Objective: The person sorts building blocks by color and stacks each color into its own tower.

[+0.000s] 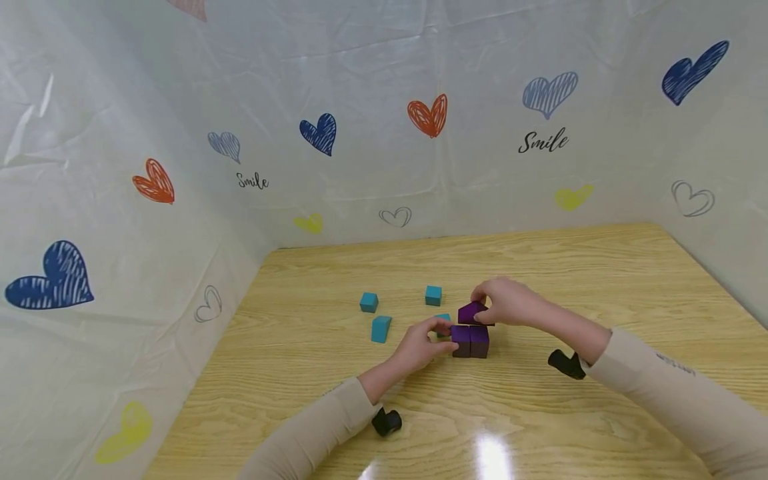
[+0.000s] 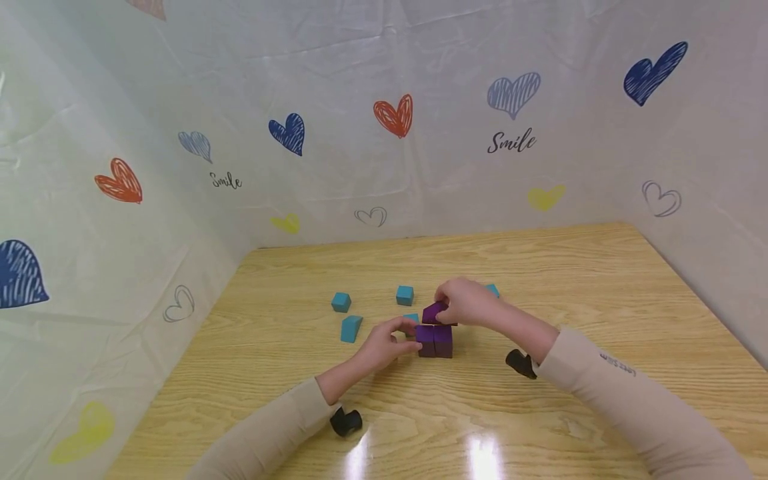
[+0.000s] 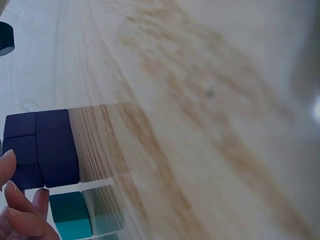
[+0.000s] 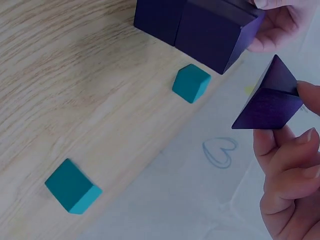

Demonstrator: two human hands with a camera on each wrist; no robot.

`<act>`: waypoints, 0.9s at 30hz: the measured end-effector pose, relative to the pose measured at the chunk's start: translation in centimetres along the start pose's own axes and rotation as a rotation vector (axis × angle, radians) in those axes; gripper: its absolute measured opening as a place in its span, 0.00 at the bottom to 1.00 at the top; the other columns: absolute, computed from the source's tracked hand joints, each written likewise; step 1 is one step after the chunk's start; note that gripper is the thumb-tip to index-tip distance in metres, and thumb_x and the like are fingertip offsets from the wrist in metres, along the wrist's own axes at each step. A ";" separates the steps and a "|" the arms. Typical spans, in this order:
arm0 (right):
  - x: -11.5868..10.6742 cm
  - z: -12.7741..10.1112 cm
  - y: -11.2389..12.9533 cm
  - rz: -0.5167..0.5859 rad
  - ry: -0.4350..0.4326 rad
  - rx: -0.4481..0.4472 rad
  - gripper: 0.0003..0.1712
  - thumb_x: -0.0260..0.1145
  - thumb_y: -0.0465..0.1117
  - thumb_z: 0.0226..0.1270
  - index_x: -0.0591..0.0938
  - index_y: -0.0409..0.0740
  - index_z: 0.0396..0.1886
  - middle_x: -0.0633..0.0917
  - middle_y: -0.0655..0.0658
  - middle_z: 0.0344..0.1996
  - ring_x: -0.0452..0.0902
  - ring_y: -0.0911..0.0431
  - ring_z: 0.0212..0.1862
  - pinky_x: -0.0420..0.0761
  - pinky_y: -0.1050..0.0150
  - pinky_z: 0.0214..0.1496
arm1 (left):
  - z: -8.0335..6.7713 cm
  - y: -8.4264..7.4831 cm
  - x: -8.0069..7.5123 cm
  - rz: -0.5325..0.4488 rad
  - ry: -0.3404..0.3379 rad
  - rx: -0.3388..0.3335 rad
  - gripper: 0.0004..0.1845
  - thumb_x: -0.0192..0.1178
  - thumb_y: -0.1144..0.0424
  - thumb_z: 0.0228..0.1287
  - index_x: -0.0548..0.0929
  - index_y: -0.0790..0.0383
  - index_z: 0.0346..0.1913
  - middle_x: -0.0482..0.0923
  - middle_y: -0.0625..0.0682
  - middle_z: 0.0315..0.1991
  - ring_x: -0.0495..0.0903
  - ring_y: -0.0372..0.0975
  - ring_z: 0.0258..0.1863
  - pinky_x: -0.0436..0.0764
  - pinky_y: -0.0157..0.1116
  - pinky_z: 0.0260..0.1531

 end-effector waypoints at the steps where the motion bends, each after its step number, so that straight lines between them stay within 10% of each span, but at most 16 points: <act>1: 0.1 -0.1 0.1 0.009 0.003 -0.002 0.12 0.67 0.37 0.54 0.82 0.35 0.37 0.82 0.47 0.30 0.70 0.60 0.26 0.70 0.67 0.27 | 0.0 0.0 0.0 0.001 0.001 -0.001 0.18 0.64 0.58 0.56 0.79 0.59 0.49 0.80 0.50 0.42 0.76 0.41 0.43 0.70 0.29 0.32; 27: 1.9 -0.6 0.9 0.012 0.019 -0.007 0.13 0.70 0.39 0.52 0.83 0.37 0.37 0.82 0.49 0.30 0.69 0.61 0.26 0.69 0.68 0.27 | 0.0 -0.2 -0.2 0.006 0.015 -0.009 0.21 0.64 0.58 0.56 0.78 0.57 0.54 0.80 0.50 0.42 0.72 0.35 0.34 0.68 0.28 0.26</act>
Point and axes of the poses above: each hand's wrist, its own z-axis towards the middle knuckle, its own x-axis out of the palm, y = z × x, the point moved 5 cm from there along z, towards the middle knuckle
